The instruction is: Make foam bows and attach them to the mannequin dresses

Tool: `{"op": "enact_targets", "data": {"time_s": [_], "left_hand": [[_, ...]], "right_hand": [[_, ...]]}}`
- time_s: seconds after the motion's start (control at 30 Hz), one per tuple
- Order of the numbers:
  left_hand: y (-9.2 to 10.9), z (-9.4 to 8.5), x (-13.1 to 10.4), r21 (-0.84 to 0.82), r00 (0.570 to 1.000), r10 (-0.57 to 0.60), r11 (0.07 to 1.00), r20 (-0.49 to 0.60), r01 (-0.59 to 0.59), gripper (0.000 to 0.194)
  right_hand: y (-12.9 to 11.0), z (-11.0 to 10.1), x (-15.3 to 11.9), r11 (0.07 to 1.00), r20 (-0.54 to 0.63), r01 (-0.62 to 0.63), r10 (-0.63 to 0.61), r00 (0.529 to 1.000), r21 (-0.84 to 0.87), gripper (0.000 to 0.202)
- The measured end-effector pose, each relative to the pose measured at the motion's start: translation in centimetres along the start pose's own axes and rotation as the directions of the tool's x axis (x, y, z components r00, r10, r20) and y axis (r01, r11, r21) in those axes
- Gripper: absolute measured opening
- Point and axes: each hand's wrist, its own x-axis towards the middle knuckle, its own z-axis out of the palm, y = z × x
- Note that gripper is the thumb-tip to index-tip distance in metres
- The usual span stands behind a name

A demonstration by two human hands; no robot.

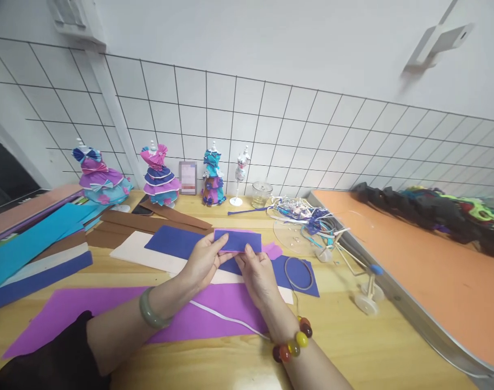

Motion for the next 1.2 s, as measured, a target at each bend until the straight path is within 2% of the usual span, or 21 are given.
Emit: {"op": "enact_targets", "data": {"time_s": [0.17, 0.27, 0.37, 0.5, 0.73, 0.87, 1.03, 1.2], "left_hand": [[-0.4, 0.1, -0.2, 0.031, 1.000, 0.027, 0.999, 0.005, -0.028, 0.029], [-0.5, 0.4, -0.5, 0.031, 1.000, 0.021, 0.999, 0.009, -0.021, 0.028], [-0.5, 0.5, -0.7, 0.026, 1.000, 0.020, 0.999, 0.003, -0.020, 0.026], [-0.6, 0.6, -0.7, 0.004, 1.000, 0.029, 1.000, -0.011, -0.029, 0.025], [-0.6, 0.9, -1.0, -0.025, 0.998, 0.056, 0.998, -0.011, -0.056, 0.026], [-0.6, 1.0, -1.1, -0.059, 0.997, 0.077, 0.995, -0.027, -0.078, 0.023], [-0.5, 1.1, -1.2, -0.060, 0.998, 0.034, 0.998, -0.052, -0.037, 0.028], [-0.4, 0.8, -1.0, 0.032, 0.998, 0.043, 0.999, -0.040, -0.041, 0.029]], "right_hand": [[-0.6, -0.1, 0.2, 0.998, -0.142, 0.054, -0.057, 0.988, -0.027, 0.008], [-0.6, -0.3, 0.2, 0.996, -0.188, 0.076, -0.084, 0.979, -0.050, 0.010], [-0.4, -0.8, 0.4, 0.989, -0.202, 0.122, -0.138, 0.970, -0.089, 0.013], [0.0, -1.6, 0.6, 0.958, -0.217, 0.176, -0.226, 0.950, -0.228, 0.020], [-0.1, -1.9, 0.4, 0.894, -0.261, 0.145, -0.274, 0.926, -0.423, 0.022], [-0.4, -1.6, 0.2, 0.878, -0.269, 0.160, -0.305, 0.914, -0.452, 0.022], [-0.5, -1.6, 0.0, 0.882, -0.254, 0.172, -0.305, 0.918, -0.439, 0.017], [-0.8, -1.6, 0.0, 0.909, -0.241, 0.157, -0.264, 0.934, -0.386, 0.022]]}}
